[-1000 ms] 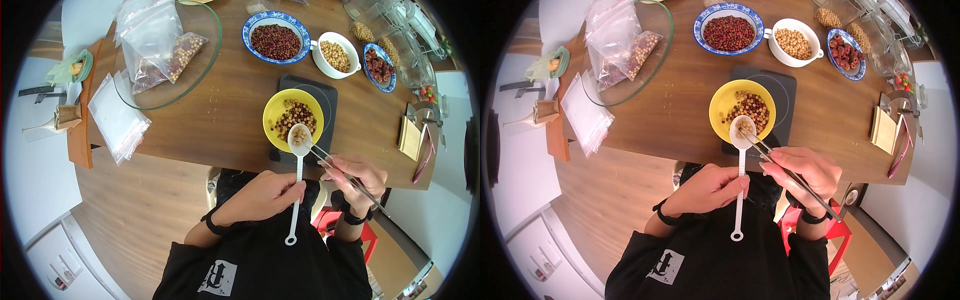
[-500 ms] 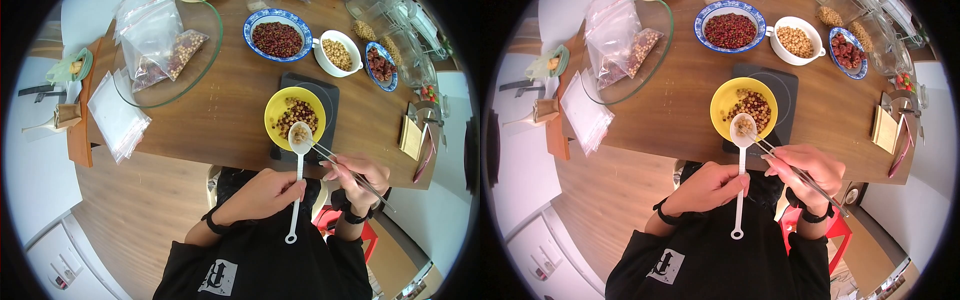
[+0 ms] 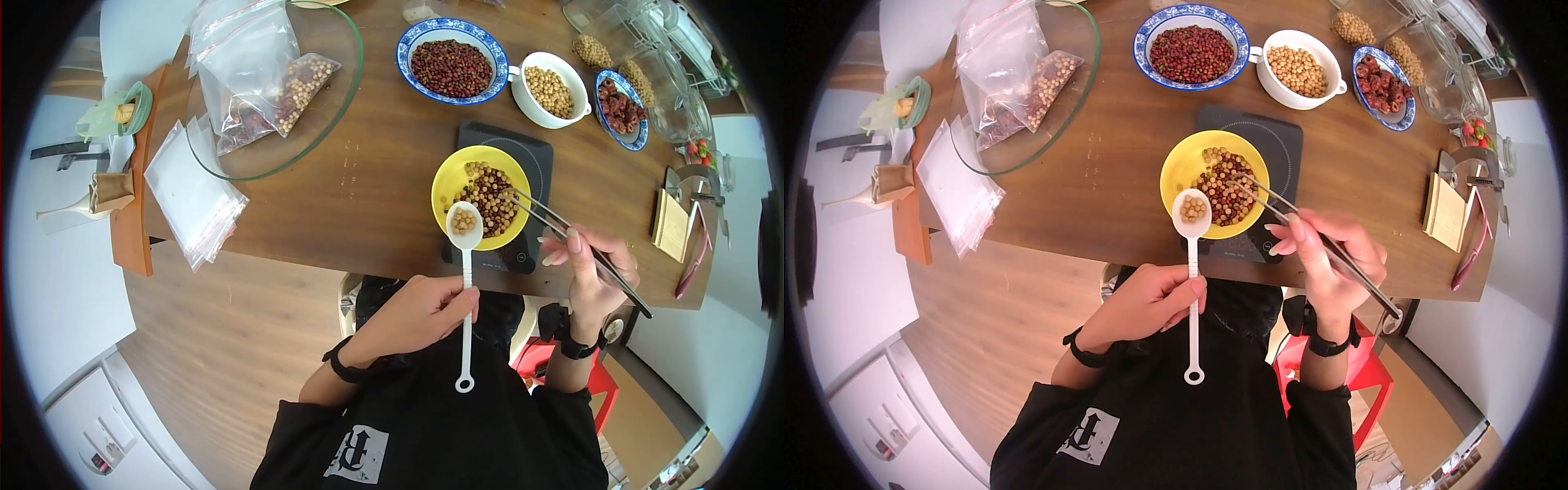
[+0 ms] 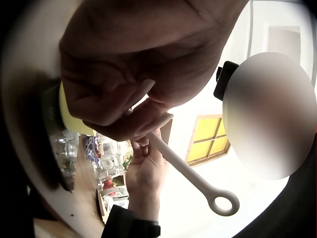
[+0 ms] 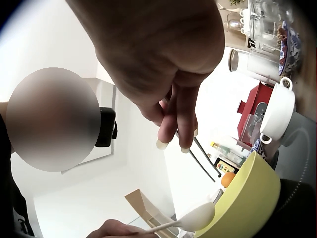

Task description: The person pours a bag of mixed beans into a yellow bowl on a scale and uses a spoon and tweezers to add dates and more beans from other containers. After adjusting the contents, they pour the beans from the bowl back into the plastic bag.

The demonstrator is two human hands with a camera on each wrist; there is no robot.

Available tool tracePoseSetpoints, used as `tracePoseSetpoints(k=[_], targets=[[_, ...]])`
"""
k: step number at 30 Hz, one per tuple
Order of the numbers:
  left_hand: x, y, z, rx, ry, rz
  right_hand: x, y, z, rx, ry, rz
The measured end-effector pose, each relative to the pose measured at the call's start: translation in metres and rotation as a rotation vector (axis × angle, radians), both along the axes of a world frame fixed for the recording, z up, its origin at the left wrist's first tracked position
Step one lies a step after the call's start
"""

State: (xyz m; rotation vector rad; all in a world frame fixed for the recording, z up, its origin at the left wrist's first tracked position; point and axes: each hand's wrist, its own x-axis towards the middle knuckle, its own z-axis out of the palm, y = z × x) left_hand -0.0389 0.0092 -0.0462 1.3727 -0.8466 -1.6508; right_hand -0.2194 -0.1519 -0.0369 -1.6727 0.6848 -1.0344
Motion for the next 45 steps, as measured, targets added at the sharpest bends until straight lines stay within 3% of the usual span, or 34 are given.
tracePoseSetpoints(k=[7, 11, 13, 25, 29, 31, 33, 35, 45], targets=[[0.0, 0.0, -0.002, 0.009, 0.029, 0.024, 0.003, -0.002, -0.009, 0.042, -0.052, -0.02], [0.002, -0.001, -0.001, 0.011, 0.019, 0.023, -0.002, -0.004, -0.014, 0.019, 0.083, 0.015], [0.002, 0.0, -0.002, 0.009, 0.023, 0.032, -0.005, -0.001, -0.013, 0.063, -0.073, 0.01], [0.001, -0.002, -0.002, 0.001, 0.005, 0.048, -0.022, 0.0, -0.014, 0.013, -0.142, -0.015], [0.003, -0.002, -0.001, 0.02, 0.008, 0.056, -0.032, -0.009, -0.021, -0.226, -0.006, -0.197], [0.005, -0.002, 0.0, 0.035, 0.015, 0.058, -0.04, -0.014, -0.023, -0.463, 0.212, -0.224], [0.005, -0.004, 0.0, 0.049, 0.022, 0.051, -0.047, -0.012, -0.025, -0.456, 0.261, -0.25], [0.005, -0.005, -0.002, 0.063, 0.029, 0.044, -0.059, -0.014, -0.033, -0.657, 0.676, -0.279], [0.002, -0.01, -0.002, 0.058, 0.08, 0.026, -0.061, -0.023, -0.057, -0.713, 1.109, -0.248]])
